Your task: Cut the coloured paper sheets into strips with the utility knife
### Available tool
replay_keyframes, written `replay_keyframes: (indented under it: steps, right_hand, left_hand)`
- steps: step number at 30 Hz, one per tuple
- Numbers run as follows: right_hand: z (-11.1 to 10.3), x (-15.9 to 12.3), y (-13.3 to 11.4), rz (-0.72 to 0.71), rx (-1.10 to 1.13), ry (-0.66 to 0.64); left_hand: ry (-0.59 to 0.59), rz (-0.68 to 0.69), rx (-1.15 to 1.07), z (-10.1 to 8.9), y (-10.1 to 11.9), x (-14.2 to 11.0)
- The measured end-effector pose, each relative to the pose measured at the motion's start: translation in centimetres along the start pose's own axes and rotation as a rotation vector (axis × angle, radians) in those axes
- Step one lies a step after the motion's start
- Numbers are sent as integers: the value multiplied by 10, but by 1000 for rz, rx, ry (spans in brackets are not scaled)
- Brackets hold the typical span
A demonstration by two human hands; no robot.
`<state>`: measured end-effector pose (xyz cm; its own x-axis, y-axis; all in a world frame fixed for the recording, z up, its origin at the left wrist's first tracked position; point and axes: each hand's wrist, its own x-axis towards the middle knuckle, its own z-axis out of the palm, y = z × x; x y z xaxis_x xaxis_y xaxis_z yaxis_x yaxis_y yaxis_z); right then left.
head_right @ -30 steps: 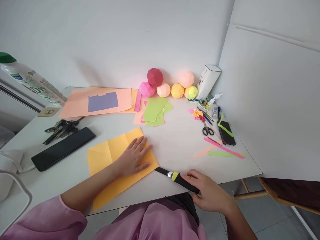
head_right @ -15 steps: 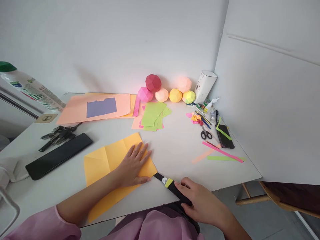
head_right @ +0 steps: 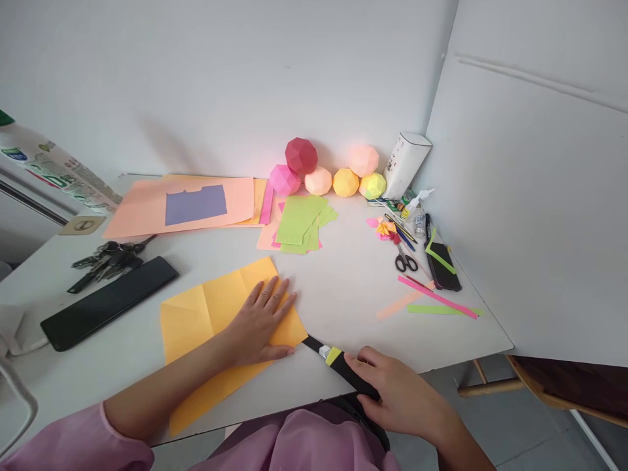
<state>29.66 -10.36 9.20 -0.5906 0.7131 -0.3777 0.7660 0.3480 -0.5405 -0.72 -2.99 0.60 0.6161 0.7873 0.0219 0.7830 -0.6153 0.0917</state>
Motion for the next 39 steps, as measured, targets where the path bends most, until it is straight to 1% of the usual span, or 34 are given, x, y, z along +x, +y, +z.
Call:
replay_keyframes:
  steps: [5, 10, 17, 23, 29, 32, 35, 39]
  right_hand:
    - [-2, 8, -2, -11, -13, 5]
    - [-6, 9, 0, -12, -18, 10]
    - [-12, 19, -2, -30, -51, -3]
    - [-15, 23, 2, -37, -65, 29]
    - [-20, 31, 2, -57, -72, 26]
    - [-20, 34, 3, -56, -67, 28]
    - [-19, 39, 4, -88, -78, 41]
    - [-21, 42, 5, -96, -90, 46]
  left_hand:
    - [25, -1, -6, 2, -1, 0]
    - [35, -8, -14, 2, 1, 1]
    - [6, -16, -35, -2, 2, 1]
    - [27, -18, -32, -1, 2, 1]
    - [18, -26, -39, -1, 2, 1]
    - [36, -29, -41, 1, 3, 1]
    - [59, -23, -40, 3, 2, 1]
    - [58, -21, -34, 2, 2, 1]
